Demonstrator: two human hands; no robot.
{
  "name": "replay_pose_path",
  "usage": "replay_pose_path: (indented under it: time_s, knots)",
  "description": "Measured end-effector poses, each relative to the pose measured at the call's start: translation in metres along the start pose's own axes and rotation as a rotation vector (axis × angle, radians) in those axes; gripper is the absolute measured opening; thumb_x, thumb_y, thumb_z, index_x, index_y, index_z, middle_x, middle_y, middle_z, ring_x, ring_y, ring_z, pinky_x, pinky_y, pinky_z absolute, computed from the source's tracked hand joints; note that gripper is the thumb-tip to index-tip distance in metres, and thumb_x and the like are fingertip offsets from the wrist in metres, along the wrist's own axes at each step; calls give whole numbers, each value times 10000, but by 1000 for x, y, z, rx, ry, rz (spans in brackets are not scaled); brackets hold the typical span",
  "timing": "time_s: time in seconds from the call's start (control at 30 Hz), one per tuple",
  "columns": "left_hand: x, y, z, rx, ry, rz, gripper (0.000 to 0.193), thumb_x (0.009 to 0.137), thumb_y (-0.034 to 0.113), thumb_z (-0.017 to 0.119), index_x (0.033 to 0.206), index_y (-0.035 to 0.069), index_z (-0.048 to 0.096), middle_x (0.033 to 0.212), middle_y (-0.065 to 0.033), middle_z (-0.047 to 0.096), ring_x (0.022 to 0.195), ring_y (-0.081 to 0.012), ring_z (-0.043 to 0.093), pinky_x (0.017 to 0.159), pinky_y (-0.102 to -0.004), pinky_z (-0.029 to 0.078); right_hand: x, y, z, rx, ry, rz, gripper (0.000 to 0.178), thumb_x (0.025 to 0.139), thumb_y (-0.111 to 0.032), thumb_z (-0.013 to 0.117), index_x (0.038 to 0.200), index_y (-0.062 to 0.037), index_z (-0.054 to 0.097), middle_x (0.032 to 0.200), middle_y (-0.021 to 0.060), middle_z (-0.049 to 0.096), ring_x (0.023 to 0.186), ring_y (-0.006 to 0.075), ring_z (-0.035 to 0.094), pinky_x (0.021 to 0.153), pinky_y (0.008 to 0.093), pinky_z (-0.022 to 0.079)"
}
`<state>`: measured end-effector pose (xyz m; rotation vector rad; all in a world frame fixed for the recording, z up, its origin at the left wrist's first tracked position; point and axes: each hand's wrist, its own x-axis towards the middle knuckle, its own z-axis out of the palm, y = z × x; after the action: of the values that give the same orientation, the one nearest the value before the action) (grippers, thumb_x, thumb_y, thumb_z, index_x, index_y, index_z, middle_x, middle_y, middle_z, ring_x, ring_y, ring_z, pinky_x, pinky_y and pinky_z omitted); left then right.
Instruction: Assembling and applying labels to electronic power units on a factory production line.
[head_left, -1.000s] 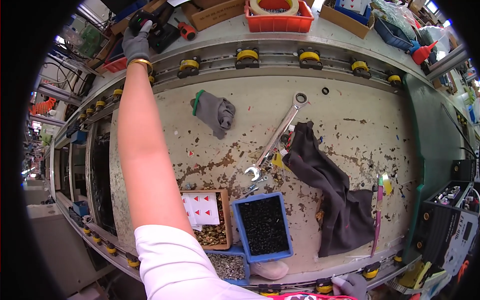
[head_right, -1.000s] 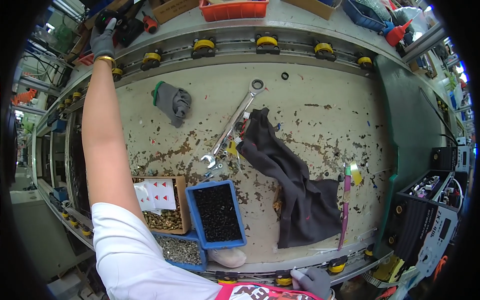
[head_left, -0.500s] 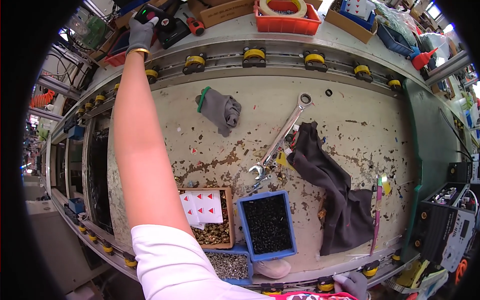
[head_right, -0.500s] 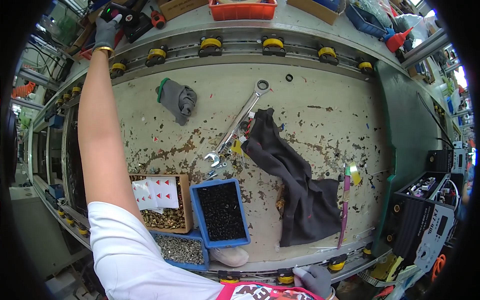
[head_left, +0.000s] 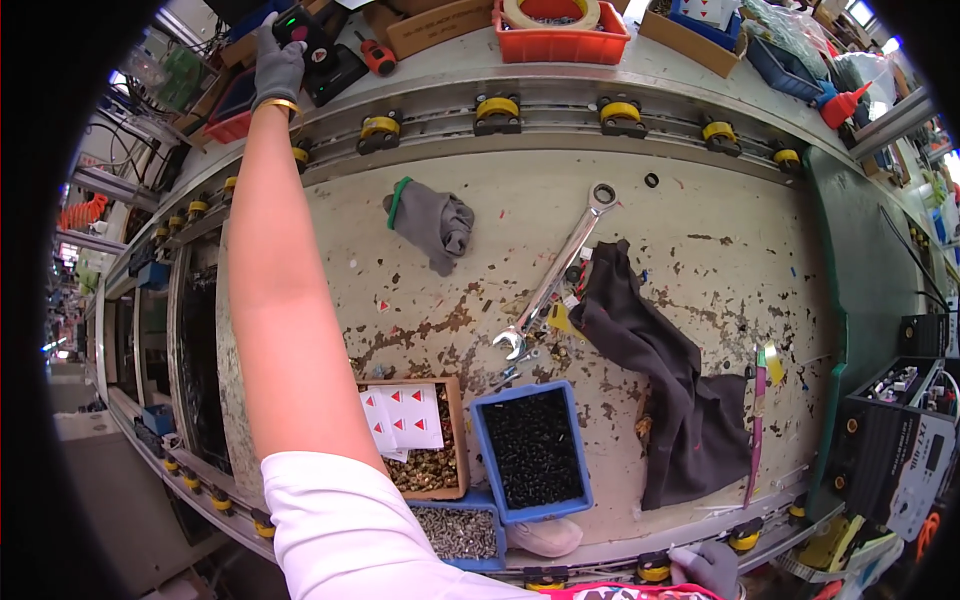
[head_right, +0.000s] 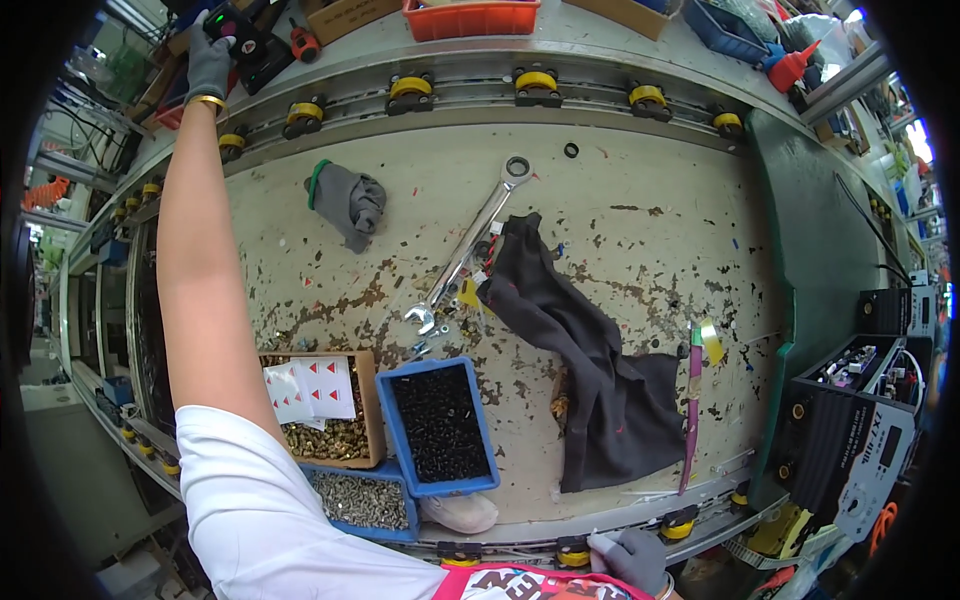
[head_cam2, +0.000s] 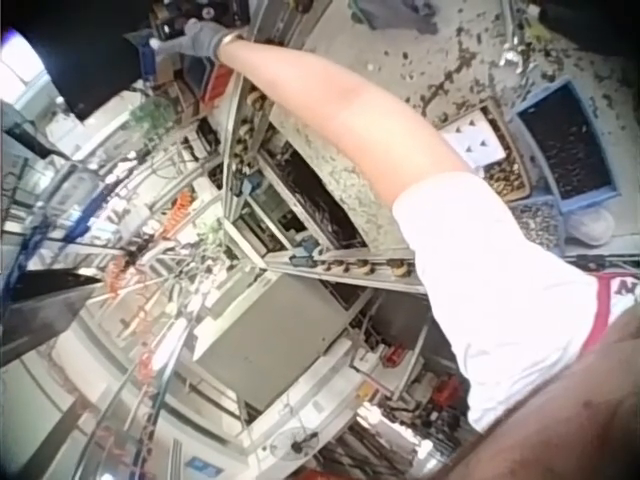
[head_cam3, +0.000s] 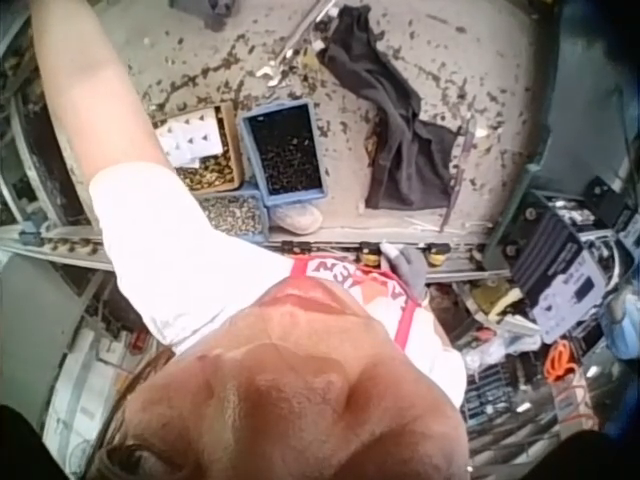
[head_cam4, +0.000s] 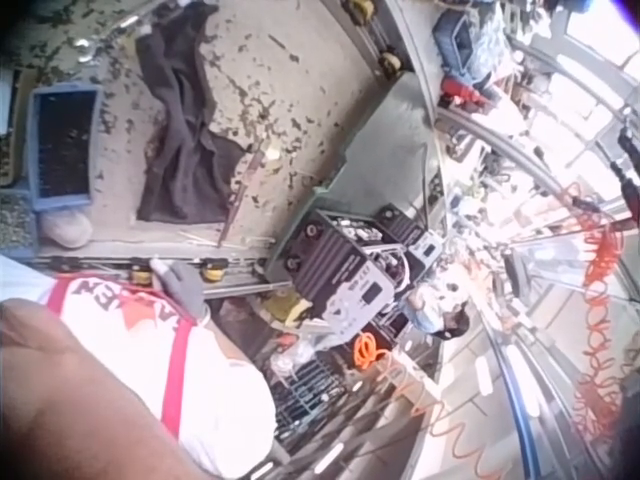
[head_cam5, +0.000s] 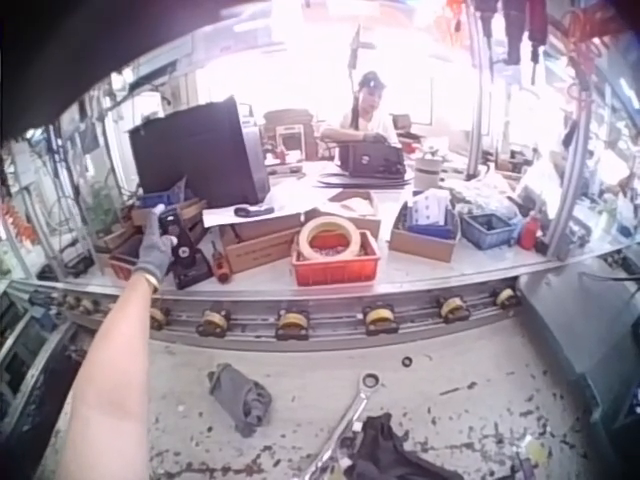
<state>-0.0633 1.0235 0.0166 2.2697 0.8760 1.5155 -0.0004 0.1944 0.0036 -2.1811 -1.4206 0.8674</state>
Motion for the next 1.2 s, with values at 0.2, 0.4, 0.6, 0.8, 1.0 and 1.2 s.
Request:
replay_pose_path:
  time_s: [0.2,0.4,0.6,0.8,1.0,1.2]
  knots:
    - [7,5,3,391,-50,-81,601,817,188,579,1357,259,324,1261,-204,514,1143,-355,518,947,-402,418,0,6,2,35,-6,-1,348,716,-62,665,1062,-86,645,834,133,624,738,303,597,652,371,467]
    - [-3,65,-12,1168,-206,-132,435,933,308,366,1363,249,348,1256,-164,519,1142,-304,530,939,-428,429,8,-2,-5,-47,4,-66,348,742,-65,655,1089,-83,629,850,136,628,733,301,599,654,366,467]
    - [31,54,-17,1132,-413,-102,441,945,237,275,1382,204,320,1323,-153,474,1201,-327,481,961,-456,408,6,-2,1,277,-50,349,186,834,-194,616,891,-25,667,727,139,612,665,283,583,603,361,428]
    - [5,71,-10,998,-266,-226,606,878,154,345,1447,261,165,1383,-141,416,1199,-344,483,956,-453,416,9,-3,5,284,-29,380,244,858,-279,597,790,-55,662,671,138,583,638,298,567,583,383,402]
    - [13,75,-8,938,-276,-52,543,819,68,393,1338,223,422,1428,-10,367,1243,-268,438,1016,-390,382,11,-6,1,215,16,290,316,855,-340,593,752,-46,648,645,137,575,625,313,555,580,389,398]
    - [36,50,-7,901,-440,-53,578,824,64,369,1381,219,363,1459,-21,315,1305,-270,362,1061,-383,325,15,-11,-5,376,-58,508,376,854,-368,587,725,-16,628,629,147,569,613,320,541,591,393,400]
